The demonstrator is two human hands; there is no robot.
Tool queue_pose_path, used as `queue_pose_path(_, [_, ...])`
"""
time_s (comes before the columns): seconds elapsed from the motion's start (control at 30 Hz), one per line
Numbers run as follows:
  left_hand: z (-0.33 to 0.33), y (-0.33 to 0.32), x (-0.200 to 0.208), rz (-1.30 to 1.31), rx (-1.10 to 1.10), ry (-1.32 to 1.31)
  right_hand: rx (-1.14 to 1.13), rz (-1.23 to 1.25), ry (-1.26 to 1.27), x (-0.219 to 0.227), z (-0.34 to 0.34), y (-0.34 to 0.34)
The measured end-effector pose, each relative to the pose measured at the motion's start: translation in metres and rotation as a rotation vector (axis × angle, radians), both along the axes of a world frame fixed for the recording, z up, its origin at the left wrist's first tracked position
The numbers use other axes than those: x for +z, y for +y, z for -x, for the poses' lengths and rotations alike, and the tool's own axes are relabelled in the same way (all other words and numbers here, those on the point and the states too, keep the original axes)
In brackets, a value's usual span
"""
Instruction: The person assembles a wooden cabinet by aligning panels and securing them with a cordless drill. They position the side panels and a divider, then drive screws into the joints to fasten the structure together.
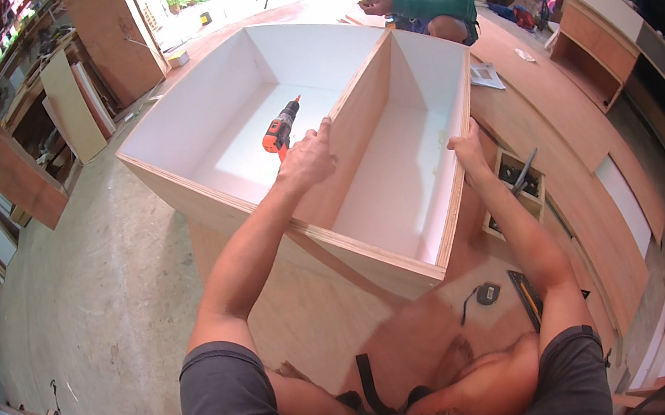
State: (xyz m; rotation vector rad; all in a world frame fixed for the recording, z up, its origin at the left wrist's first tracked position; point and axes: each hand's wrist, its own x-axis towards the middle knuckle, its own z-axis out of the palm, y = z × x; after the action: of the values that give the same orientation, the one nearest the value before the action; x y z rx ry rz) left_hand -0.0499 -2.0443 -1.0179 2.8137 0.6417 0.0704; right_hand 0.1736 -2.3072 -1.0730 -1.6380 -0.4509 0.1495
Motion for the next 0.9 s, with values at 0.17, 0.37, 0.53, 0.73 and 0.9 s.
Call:
queue_pose_path(0.17, [-0.004, 0.015, -0.013, -0.04, -0.024, -0.053, 0.006, -0.042, 0.032, 0.0, 0.001, 0.008])
queue_pose_path(0.37, [-0.005, 0.013, -0.008, -0.033, -0.042, -0.073, -0.017, -0.003, -0.027, -0.011, -0.011, 0.011])
queue_pose_path(0.53, [-0.007, 0.009, -0.01, -0.012, -0.01, -0.083, -0.13, 0.219, -0.018, -0.006, -0.006, 0.014])
queue_pose_path(0.73, [-0.005, 0.006, -0.002, 0.011, 0.016, -0.054, -0.098, 0.137, 0.052, -0.003, -0.004, 0.011])
queue_pose_path(0.9, [-0.005, 0.006, -0.003, 0.018, 0.013, -0.05, -0.1, 0.12, 0.053, -0.01, -0.009, 0.012])
